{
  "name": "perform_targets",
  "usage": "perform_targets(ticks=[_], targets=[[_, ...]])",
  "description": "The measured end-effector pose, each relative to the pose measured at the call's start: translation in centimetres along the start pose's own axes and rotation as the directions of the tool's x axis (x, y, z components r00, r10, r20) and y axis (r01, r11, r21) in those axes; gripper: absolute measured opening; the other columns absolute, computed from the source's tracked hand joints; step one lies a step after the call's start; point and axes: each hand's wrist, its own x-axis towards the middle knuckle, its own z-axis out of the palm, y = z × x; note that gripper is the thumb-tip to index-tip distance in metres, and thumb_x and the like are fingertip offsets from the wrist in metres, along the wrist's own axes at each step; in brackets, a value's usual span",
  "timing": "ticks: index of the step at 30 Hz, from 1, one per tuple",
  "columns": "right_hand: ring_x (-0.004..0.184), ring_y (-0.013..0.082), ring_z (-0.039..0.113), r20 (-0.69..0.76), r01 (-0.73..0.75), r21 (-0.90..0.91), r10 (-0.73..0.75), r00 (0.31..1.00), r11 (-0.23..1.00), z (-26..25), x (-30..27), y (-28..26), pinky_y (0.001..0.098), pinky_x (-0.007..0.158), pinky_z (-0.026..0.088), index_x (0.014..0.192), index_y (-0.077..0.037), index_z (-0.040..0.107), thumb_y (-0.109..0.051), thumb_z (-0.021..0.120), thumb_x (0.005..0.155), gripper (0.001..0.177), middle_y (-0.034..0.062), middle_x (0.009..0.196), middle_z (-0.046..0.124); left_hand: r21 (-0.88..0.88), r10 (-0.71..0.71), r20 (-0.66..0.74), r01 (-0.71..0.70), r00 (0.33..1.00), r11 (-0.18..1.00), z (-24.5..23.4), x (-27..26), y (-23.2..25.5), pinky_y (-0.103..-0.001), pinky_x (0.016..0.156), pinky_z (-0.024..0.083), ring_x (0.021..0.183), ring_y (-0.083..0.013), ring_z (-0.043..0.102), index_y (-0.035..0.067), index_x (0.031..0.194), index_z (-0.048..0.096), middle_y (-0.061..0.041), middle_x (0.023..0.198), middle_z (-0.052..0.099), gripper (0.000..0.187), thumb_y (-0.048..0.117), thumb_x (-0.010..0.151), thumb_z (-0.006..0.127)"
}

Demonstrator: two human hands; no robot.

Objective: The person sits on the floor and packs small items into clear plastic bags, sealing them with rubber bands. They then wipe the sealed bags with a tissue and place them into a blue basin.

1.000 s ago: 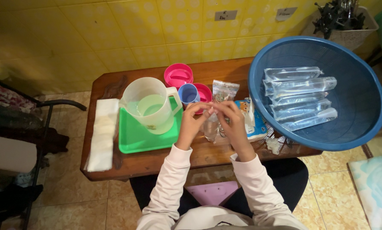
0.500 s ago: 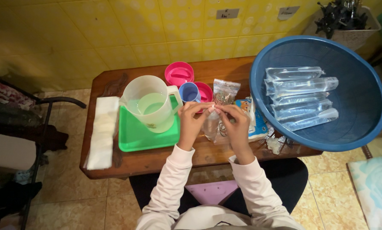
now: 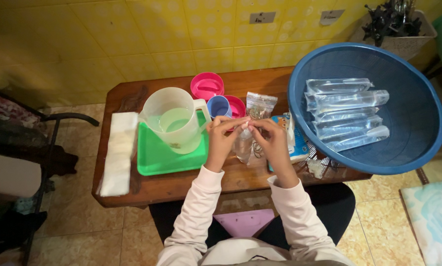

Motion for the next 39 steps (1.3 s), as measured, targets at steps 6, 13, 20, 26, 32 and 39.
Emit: perform_targets(ticks=[6, 13, 20, 26, 32, 39], targets=[[0.077, 0.0116, 0.065, 0.023, 0.057, -0.132, -0.054, 0.998, 0.990, -0.5, -0.3, -0.7, 0.0242, 0.068, 0.051, 0.107, -0.003, 0.076, -0.007, 0.078, 0.090, 0.018, 0.0071, 0.099, 0.073, -0.088, -0.155, 0.027, 0.156, 0.988, 0.984, 0.5, -0.5, -0.2, -0.028, 0.081, 0.048, 0.084, -0.0099, 0.057, 0.026, 0.103, 0.082, 0.009, 0.085, 0.069, 0.020, 0.035, 0.085, 0.081], [0.079, 0.0138, 0.068, 0.070, 0.118, -0.252, -0.104, 0.992, 0.960, -1.6, 0.3, -0.5, 0.0292, 0.070, 0.053, 0.101, -0.001, 0.072, -0.007, 0.077, 0.090, 0.014, 0.0084, 0.095, 0.074, 0.097, -0.006, -0.009, 0.007, 1.000, 0.995, 1.4, -0.9, -0.1, -0.036, 0.097, 0.028, 0.098, -0.0123, 0.055, 0.023, 0.097, 0.079, 0.006, 0.091, 0.065, 0.016, 0.037, 0.090, 0.077], [0.078, 0.0144, 0.067, 0.157, 0.007, -0.194, 0.024, 0.987, 0.981, -2.0, -0.2, -1.9, 0.0290, 0.067, 0.053, 0.103, 0.000, 0.062, -0.007, 0.070, 0.092, 0.015, 0.0085, 0.092, 0.071, 0.097, -0.060, 0.021, 0.057, 0.998, 0.994, 1.0, -1.1, 0.7, -0.035, 0.093, 0.031, 0.086, -0.0130, 0.052, 0.021, 0.094, 0.080, 0.003, 0.077, 0.058, 0.015, 0.035, 0.090, 0.078], [0.079, 0.0213, 0.056, 0.315, 0.170, -0.175, -0.108, 0.943, 0.970, -3.3, -0.5, -2.3, 0.0330, 0.073, 0.047, 0.099, 0.002, 0.057, -0.004, 0.063, 0.096, 0.009, 0.0109, 0.086, 0.056, -0.168, -0.114, 0.054, 0.122, 0.992, 0.978, -0.2, -0.5, 1.0, -0.027, 0.072, 0.046, 0.079, -0.0128, 0.051, 0.015, 0.096, 0.079, 0.004, 0.082, 0.066, 0.012, 0.026, 0.091, 0.078], [0.080, 0.0249, 0.053, 0.351, 0.377, -0.189, -0.296, 0.889, 0.907, -6.6, 0.0, -1.4, 0.0334, 0.075, 0.046, 0.090, 0.000, 0.053, 0.003, 0.062, 0.085, 0.011, 0.0111, 0.085, 0.051, -0.207, 0.018, 0.109, 0.005, 0.994, 0.978, -2.0, 0.2, 3.6, -0.028, 0.074, 0.045, 0.081, -0.0127, 0.050, 0.013, 0.098, 0.080, 0.002, 0.085, 0.069, 0.009, 0.020, 0.093, 0.078], [0.086, 0.0236, 0.058, 0.103, 0.492, -0.225, -0.481, 0.870, 0.841, -8.1, -0.3, -4.4, 0.0350, 0.080, 0.050, 0.094, -0.001, 0.053, 0.008, 0.058, 0.084, 0.014, 0.0105, 0.092, 0.057, -0.122, 0.304, 0.226, -0.283, 0.925, 0.951, -2.6, 1.4, 10.2, -0.037, 0.096, 0.033, 0.093, -0.0148, 0.056, 0.018, 0.094, 0.074, 0.007, 0.090, 0.068, 0.009, 0.017, 0.087, 0.080]])
